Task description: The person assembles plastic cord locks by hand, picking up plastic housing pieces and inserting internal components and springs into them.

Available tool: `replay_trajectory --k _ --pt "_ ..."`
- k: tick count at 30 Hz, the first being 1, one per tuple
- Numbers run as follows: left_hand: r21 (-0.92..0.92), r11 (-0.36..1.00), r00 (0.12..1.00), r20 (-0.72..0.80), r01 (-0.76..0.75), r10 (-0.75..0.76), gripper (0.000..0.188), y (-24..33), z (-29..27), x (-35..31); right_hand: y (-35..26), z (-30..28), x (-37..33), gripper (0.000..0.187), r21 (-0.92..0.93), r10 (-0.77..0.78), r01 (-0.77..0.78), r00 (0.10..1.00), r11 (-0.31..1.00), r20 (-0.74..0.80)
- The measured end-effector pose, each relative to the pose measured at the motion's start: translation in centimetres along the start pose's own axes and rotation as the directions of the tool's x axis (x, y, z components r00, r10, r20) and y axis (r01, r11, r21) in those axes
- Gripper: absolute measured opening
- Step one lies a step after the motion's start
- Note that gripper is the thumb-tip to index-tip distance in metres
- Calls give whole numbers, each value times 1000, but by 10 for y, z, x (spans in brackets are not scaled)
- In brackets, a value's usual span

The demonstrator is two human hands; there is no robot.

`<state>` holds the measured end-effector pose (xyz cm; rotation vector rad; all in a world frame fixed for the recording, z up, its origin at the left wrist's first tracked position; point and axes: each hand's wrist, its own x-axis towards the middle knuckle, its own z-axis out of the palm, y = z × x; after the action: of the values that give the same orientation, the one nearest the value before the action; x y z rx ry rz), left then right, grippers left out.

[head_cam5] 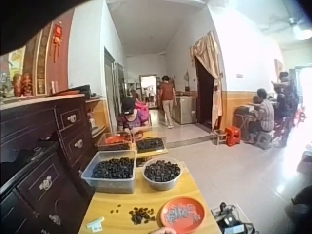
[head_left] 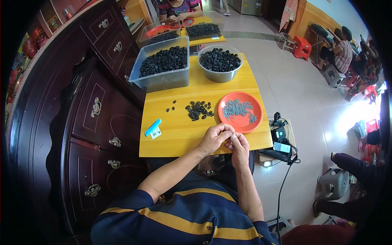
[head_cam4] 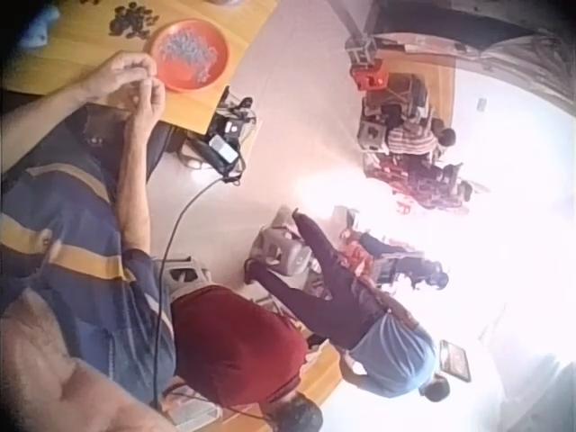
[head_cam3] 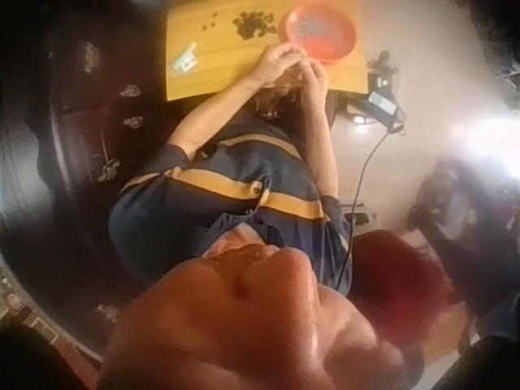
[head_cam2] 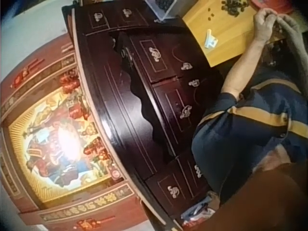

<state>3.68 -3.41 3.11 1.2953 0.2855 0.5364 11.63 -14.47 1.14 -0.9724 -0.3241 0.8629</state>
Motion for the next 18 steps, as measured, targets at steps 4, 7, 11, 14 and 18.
replay_trajectory --k 4,7,11,14,18 --pt "121 992 999 38 -24 19 8 2 -4 5 -1 -5 4 11 -56 -74 73 997 996 -19" --pt "250 968 1000 9 -28 26 7 10 -6 8 -7 -7 8 11 -184 -150 152 988 971 25" --pt "510 852 992 45 -121 114 8 24 -9 10 -14 -5 10 8 -432 -224 203 975 879 1" --pt "577 803 988 67 -150 137 9 24 -16 8 -28 9 9 4 -722 -445 402 883 563 145" --pt "622 770 990 92 -143 109 13 19 -23 7 -31 16 10 4 -783 -461 433 861 446 213"
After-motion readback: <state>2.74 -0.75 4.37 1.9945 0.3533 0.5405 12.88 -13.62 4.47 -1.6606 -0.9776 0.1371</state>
